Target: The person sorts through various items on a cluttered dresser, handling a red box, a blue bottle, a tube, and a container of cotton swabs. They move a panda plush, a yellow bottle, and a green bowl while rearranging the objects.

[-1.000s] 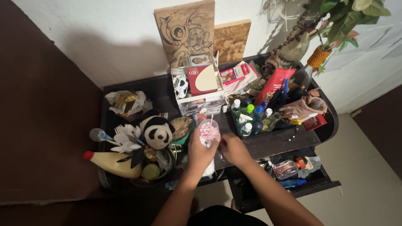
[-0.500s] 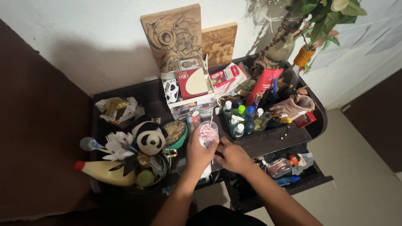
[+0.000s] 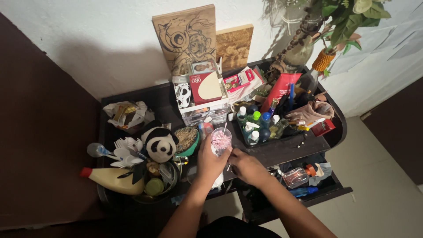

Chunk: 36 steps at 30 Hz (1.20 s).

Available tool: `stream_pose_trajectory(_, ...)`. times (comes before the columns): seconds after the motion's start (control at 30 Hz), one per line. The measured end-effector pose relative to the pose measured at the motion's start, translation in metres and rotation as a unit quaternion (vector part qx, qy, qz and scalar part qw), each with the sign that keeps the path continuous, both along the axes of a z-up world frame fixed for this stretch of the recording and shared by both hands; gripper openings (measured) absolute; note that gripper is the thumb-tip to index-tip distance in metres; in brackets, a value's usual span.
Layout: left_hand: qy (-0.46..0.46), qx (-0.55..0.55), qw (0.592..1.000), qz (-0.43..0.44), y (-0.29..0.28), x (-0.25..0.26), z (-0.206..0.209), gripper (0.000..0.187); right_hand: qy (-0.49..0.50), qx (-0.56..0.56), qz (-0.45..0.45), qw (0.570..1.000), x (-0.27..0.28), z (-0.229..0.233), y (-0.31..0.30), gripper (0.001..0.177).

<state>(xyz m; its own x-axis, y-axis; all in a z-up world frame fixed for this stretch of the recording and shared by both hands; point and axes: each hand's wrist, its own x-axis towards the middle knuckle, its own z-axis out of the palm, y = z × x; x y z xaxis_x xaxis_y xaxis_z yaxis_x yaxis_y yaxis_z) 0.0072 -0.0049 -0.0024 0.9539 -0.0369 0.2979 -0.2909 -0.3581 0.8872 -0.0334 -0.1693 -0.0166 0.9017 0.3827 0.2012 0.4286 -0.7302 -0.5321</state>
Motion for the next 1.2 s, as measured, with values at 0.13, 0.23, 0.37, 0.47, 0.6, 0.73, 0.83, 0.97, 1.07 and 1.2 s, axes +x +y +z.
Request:
stream_pose_trajectory(0.13,-0.02,0.003,1.0,-0.001,0.002,-0.001,0.002,0.064,-0.059,-0.089,0.006,0.994,-0.008,0.007,-0.01,0.028)
stream_pose_trajectory(0.23,-0.019,0.014,1.0,-0.001,0.004,-0.003,0.002,0.068,-0.099,-0.071,-0.029,0.992,-0.017,0.019,-0.019,0.033)
stream_pose_trajectory(0.37,-0.019,0.015,1.0,-0.01,0.001,-0.005,-0.001,0.07,-0.057,0.114,-0.135,0.983,-0.035,0.056,-0.03,0.019)
stream_pose_trajectory(0.47,-0.078,0.036,0.996,-0.021,-0.004,-0.007,-0.007,0.073,-0.123,0.22,-0.186,0.95,-0.035,0.085,-0.026,0.012)
stream_pose_trajectory(0.6,-0.073,0.06,0.994,-0.06,-0.017,-0.012,-0.004,0.074,-0.113,0.108,-0.151,0.976,-0.019,0.109,-0.013,0.031)
stream_pose_trajectory(0.73,-0.085,0.02,0.99,-0.113,-0.024,-0.015,0.007,0.071,-0.185,0.07,-0.16,0.967,-0.022,0.111,-0.005,0.06)
stream_pose_trajectory(0.83,-0.071,0.012,0.987,-0.146,-0.027,-0.025,0.013,0.07,-0.171,0.08,-0.176,0.966,-0.026,0.092,-0.009,0.059)
stream_pose_trajectory(0.97,-0.069,-0.002,0.976,-0.208,-0.044,-0.035,0.02,0.066,-0.205,0.081,-0.158,0.962,-0.039,0.07,-0.021,0.052)
stream_pose_trajectory(1.07,-0.046,-0.01,0.967,-0.251,-0.057,-0.039,0.025,0.07,-0.189,0.12,-0.242,0.944,-0.049,0.063,-0.03,0.052)
stream_pose_trajectory(1.2,-0.006,-0.021,0.96,-0.278,-0.083,-0.045,0.024,0.063,-0.187,0.067,-0.243,0.95,-0.065,0.07,-0.055,0.046)
